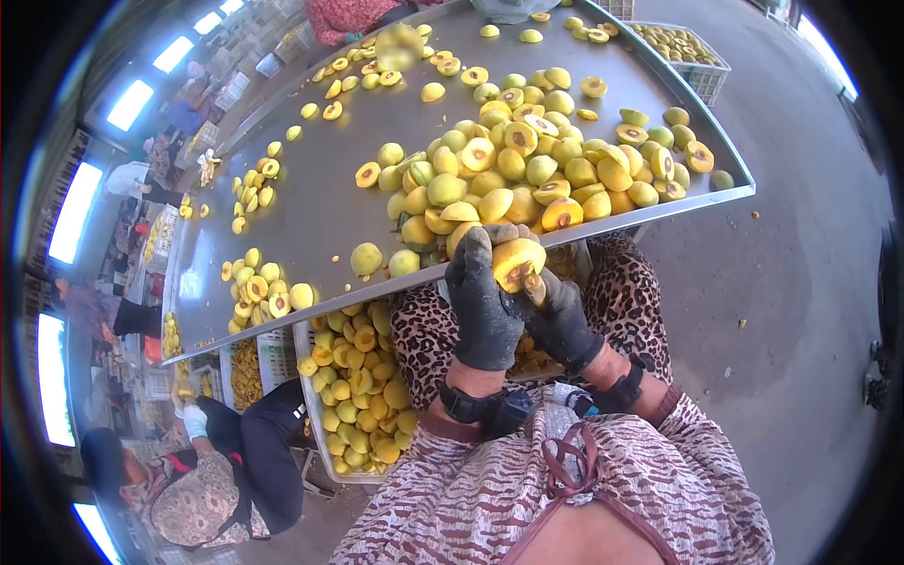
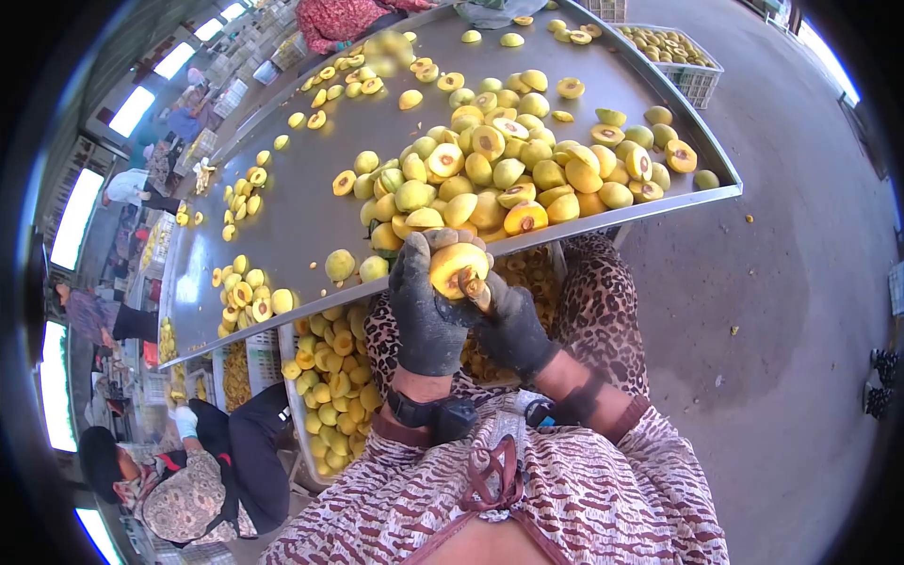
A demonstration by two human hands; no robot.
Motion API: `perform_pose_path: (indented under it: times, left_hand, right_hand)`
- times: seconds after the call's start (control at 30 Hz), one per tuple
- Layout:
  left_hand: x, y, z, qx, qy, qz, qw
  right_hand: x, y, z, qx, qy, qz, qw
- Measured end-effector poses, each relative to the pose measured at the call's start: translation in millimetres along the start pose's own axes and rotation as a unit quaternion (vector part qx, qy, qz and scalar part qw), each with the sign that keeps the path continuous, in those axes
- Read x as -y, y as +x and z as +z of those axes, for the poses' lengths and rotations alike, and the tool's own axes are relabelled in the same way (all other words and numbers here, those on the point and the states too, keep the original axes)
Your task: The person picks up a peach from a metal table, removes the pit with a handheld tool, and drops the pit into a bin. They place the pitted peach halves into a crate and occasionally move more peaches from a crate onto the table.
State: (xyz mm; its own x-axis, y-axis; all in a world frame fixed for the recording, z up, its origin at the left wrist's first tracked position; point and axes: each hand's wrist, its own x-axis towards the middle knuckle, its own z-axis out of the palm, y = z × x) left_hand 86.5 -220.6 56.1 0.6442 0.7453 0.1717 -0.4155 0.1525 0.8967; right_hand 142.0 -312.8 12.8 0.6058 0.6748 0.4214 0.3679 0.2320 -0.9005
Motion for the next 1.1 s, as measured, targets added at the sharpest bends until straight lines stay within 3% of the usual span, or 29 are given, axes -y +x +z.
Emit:
perform_pose_path:
  times: [0.13, 0.27, 0.3, 0.4, 0.43, 0.47, 0.53, 0.57, 0.67, 0.73, 0.77, 0.87, 0.9, 0.93, 1.0, 1.03, 1.1]
  left_hand:
    - [13.3, 1.7, -3.8, -0.045, -0.117, -0.038, 0.991]
    - [29.5, 4.4, -14.5, -0.021, -0.127, -0.053, 0.990]
    - [29.1, 5.3, -17.2, 0.006, -0.114, -0.038, 0.993]
    - [24.7, 2.1, -20.3, 0.010, -0.081, -0.058, 0.995]
    - [23.0, -0.4, -21.1, 0.016, 0.000, -0.016, 1.000]
    - [21.3, -0.1, -21.8, 0.021, 0.081, 0.034, 0.996]
    - [36.9, 5.1, -25.4, -0.042, -0.137, -0.055, 0.988]
    - [33.0, 5.9, -25.2, -0.031, -0.111, -0.043, 0.992]
    - [14.3, 4.7, -20.7, -0.005, -0.026, -0.005, 1.000]
    - [5.0, 5.2, -19.5, 0.003, 0.089, 0.053, 0.995]
    - [0.9, 6.5, -21.6, 0.004, 0.089, 0.053, 0.995]
    - [0.4, 8.4, -23.9, 0.015, 0.024, -0.018, 0.999]
    - [7.6, 9.8, -27.2, -0.011, -0.054, -0.035, 0.998]
    - [12.4, 8.1, -29.6, -0.040, -0.129, -0.059, 0.989]
    - [6.9, 6.6, -29.9, -0.041, -0.093, -0.046, 0.994]
    - [3.8, 4.7, -27.2, -0.050, -0.082, -0.040, 0.995]
    - [-1.4, 1.2, -22.7, -0.061, -0.066, -0.043, 0.995]
  right_hand:
    - [-16.7, -3.1, 6.4, 0.028, 0.064, 0.045, 0.997]
    - [-29.9, 4.8, -5.3, 0.041, -0.077, 0.054, 0.995]
    - [-33.5, 9.8, -9.9, 0.051, -0.151, 0.058, 0.986]
    - [-39.8, 14.2, -15.4, 0.063, -0.186, 0.016, 0.980]
    - [-46.7, 12.1, -12.3, 0.066, -0.189, 0.013, 0.980]
    - [-48.6, 9.5, -3.4, 0.059, -0.138, 0.032, 0.988]
    - [-56.7, -2.1, 17.8, 0.001, 0.056, 0.032, 0.998]
    - [-48.3, -4.3, 20.8, 0.004, 0.090, 0.089, 0.992]
    - [-29.5, 0.7, 15.7, 0.031, 0.018, 0.077, 0.996]
    - [-28.8, 2.0, 18.3, 0.040, 0.062, 0.091, 0.993]
    - [-28.9, 2.1, 19.7, 0.051, 0.106, 0.108, 0.987]
    - [-32.2, 5.1, 19.2, 0.072, 0.068, 0.101, 0.990]
    - [-38.2, 10.0, 21.0, 0.051, -0.045, -0.038, 0.997]
    - [-34.8, 16.3, 16.7, 0.070, -0.059, 0.053, 0.994]
    - [-31.3, 17.4, 19.2, 0.071, -0.088, 0.057, 0.992]
    - [-29.7, 12.8, 22.7, 0.091, 0.057, 0.108, 0.988]
    - [-26.2, 5.6, 25.7, 0.068, 0.063, 0.110, 0.990]
